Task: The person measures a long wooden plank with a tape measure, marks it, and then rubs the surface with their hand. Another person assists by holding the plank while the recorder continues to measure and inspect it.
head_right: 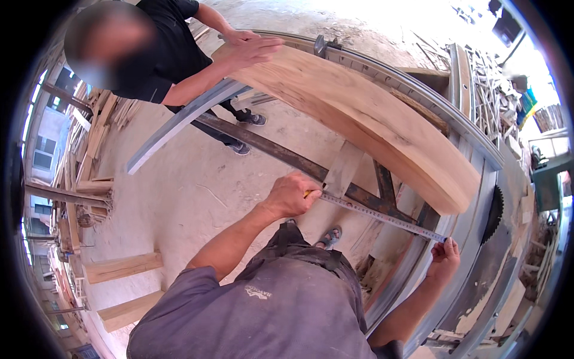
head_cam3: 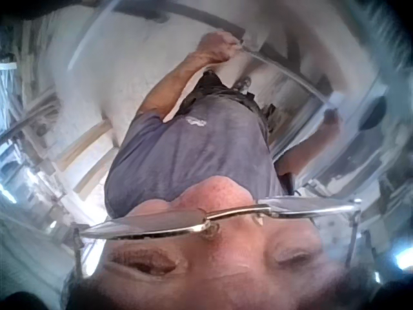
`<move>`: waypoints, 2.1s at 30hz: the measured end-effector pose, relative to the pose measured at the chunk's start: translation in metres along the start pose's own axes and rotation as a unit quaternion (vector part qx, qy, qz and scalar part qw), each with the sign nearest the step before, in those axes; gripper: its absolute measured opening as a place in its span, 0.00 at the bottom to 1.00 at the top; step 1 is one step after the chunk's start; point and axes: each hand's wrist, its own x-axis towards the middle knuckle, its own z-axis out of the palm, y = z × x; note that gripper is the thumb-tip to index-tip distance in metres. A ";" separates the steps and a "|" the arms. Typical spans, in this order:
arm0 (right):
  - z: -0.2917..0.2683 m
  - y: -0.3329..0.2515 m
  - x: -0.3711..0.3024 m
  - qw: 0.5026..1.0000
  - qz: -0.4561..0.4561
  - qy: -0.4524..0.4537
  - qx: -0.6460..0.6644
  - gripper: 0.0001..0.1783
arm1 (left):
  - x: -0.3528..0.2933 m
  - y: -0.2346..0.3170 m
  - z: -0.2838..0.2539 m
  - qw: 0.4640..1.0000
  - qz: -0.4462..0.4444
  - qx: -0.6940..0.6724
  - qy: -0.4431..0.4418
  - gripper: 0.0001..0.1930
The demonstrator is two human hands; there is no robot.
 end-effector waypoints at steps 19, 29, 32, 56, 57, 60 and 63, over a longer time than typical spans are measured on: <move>-0.006 -0.041 0.083 0.974 -0.090 0.181 -0.102 0.10 | 0.105 -0.071 -0.109 0.989 0.086 0.069 0.094 0.13; 0.011 -0.030 0.114 0.975 -0.010 0.222 0.000 0.16 | 0.132 -0.085 -0.099 0.982 0.114 0.051 0.142 0.10; 0.005 -0.024 0.114 0.980 -0.002 0.200 0.009 0.15 | 0.131 -0.090 -0.095 0.984 0.107 0.042 0.140 0.10; 0.039 -0.033 0.199 0.919 -0.119 0.315 -0.206 0.15 | 0.279 -0.065 -0.094 0.987 0.092 0.078 0.102 0.13; 0.044 -0.031 0.201 0.913 -0.131 0.325 -0.212 0.15 | 0.282 -0.068 -0.092 0.987 0.089 0.082 0.106 0.13; 0.062 -0.029 0.197 0.879 -0.137 0.352 -0.293 0.18 | 0.289 -0.078 -0.088 0.986 0.080 0.093 0.111 0.13; 0.067 -0.026 0.194 0.810 -0.153 0.362 -0.436 0.22 | 0.293 -0.084 -0.085 0.984 0.087 0.106 0.117 0.13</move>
